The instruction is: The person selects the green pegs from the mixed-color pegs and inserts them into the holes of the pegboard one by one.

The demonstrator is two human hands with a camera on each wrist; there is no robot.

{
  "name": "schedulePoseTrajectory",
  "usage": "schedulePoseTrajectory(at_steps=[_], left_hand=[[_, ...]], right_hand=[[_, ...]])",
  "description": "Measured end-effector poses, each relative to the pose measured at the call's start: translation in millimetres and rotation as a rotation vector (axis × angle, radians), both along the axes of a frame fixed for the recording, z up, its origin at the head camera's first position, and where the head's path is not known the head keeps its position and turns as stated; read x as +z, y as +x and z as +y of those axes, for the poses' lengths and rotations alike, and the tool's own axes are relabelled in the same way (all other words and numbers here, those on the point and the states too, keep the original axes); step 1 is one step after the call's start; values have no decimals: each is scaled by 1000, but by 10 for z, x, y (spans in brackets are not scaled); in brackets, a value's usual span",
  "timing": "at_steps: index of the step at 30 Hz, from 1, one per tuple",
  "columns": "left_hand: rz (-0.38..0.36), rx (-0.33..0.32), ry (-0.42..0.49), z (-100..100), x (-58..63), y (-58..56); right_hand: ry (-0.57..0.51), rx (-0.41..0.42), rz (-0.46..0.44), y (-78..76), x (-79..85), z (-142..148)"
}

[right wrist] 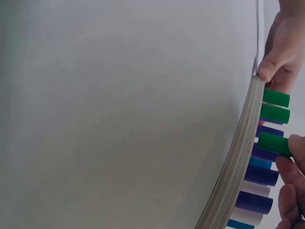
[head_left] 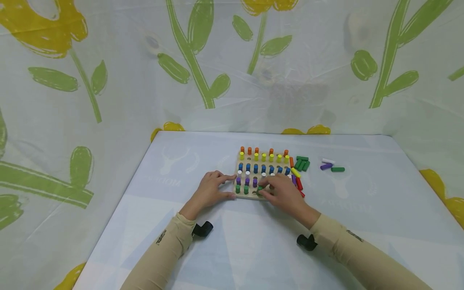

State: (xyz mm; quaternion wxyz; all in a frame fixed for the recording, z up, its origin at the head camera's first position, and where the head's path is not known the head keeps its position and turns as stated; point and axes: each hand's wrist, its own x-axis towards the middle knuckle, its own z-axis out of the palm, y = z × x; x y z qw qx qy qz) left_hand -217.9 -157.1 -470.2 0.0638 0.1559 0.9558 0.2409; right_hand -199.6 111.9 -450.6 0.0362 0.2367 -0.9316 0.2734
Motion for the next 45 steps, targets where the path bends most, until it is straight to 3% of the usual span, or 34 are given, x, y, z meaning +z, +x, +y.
schedulePoseTrajectory(at_steps=[26, 35, 45], left_hand=[[4, 6, -15, 0, -45, -17], [1, 8, -6, 1, -50, -24], [5, 3, -12, -2, -27, -17]], right_hand=[[-13, 41, 25, -1, 8, -82], [8, 32, -22, -3, 13, -90], [18, 21, 11, 23, 26, -31]])
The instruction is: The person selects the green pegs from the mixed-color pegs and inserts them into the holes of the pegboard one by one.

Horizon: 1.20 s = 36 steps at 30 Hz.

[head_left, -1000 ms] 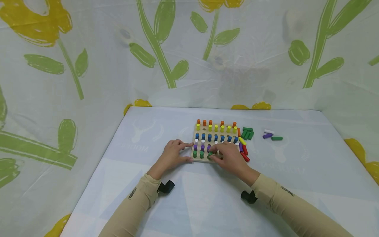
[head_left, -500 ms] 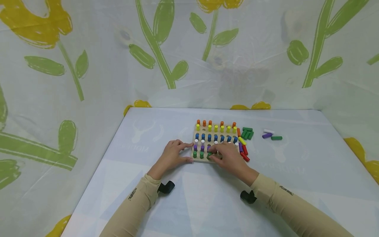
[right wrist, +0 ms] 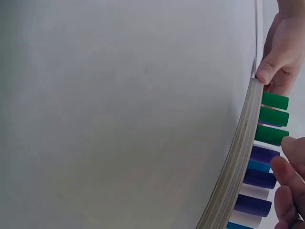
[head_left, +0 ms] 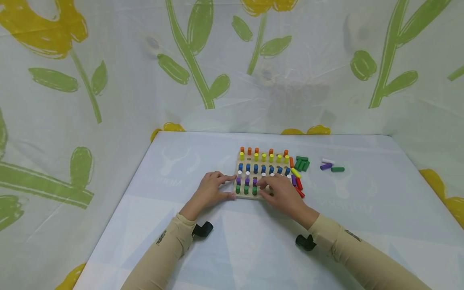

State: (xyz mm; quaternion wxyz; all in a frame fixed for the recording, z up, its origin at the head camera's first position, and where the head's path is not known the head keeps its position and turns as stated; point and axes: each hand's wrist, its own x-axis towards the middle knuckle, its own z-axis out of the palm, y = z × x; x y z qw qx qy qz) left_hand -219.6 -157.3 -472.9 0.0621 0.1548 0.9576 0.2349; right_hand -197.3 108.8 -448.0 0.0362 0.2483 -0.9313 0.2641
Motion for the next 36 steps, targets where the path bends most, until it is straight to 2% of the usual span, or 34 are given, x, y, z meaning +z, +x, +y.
schedulePoseTrajectory(at_steps=[14, 23, 30, 36], left_hand=[[3, 3, 6, -1, 0, 4], [18, -5, 18, 1, 23, 8], [5, -3, 14, 6, 14, 2], [12, -1, 9, 7, 5, 2]], right_hand=[[-6, -63, -23, 36, -17, 122], [-19, -94, 23, -6, -11, 258], [-19, -118, -23, -13, -10, 326], [-13, -126, -23, -13, -27, 380]])
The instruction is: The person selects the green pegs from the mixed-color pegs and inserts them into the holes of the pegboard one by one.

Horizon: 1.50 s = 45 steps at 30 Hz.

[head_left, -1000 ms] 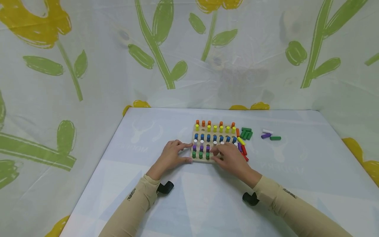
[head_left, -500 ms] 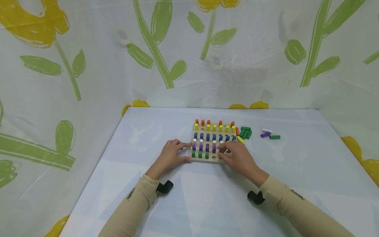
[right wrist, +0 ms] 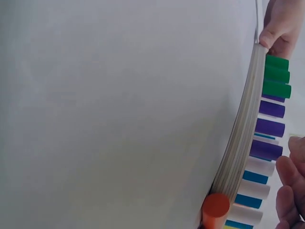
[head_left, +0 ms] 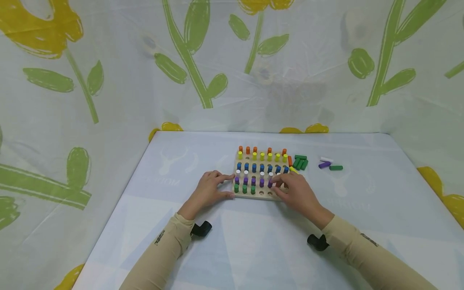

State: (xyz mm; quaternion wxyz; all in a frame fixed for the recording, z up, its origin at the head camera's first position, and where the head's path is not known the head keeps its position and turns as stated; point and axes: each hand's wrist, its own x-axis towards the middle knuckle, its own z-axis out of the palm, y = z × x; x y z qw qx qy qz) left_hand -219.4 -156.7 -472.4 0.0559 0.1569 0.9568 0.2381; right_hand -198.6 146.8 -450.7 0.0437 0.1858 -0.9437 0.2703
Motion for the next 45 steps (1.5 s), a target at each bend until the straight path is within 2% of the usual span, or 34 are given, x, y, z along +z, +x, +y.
schedulePoseTrajectory(at_steps=[8, 15, 37, 45], left_hand=[[-2, 2, 3, 2, 13, 2], [-11, 7, -1, 7, 18, 10], [-25, 15, 4, 6, 21, 12], [-32, 19, 1, 14, 22, 9]], right_hand=[[-8, -14, 18, 2, 29, 100], [-9, -60, 48, -2, 72, 233], [16, -129, -14, -141, 17, 506], [25, -158, -77, -232, -6, 672]])
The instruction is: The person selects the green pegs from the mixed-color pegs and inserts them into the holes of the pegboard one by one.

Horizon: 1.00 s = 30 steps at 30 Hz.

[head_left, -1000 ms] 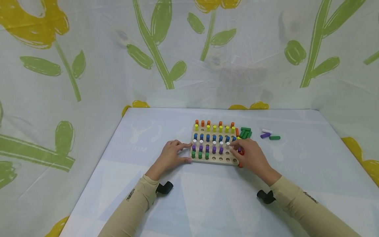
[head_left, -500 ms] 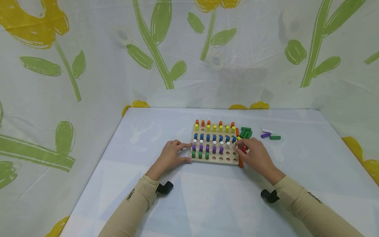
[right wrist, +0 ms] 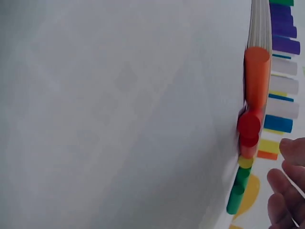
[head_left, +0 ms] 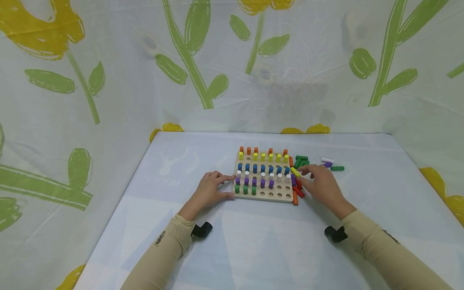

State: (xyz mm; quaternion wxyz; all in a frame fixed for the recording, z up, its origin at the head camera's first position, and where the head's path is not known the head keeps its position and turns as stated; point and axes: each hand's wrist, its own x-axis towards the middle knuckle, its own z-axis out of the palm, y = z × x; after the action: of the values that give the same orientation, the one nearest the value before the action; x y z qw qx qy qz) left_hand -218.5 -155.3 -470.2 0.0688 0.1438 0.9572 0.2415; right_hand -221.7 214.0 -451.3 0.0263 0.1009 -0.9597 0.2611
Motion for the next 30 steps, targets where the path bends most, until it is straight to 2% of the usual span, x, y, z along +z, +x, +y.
schedulePoseTrajectory(at_steps=[17, 30], left_hand=[[2, -12, -3, -26, -11, 7], [5, -11, -8, -4, 12, 12]], right_hand=[[70, -48, -23, -216, -48, 93], [163, -73, -91, -367, -60, 115]])
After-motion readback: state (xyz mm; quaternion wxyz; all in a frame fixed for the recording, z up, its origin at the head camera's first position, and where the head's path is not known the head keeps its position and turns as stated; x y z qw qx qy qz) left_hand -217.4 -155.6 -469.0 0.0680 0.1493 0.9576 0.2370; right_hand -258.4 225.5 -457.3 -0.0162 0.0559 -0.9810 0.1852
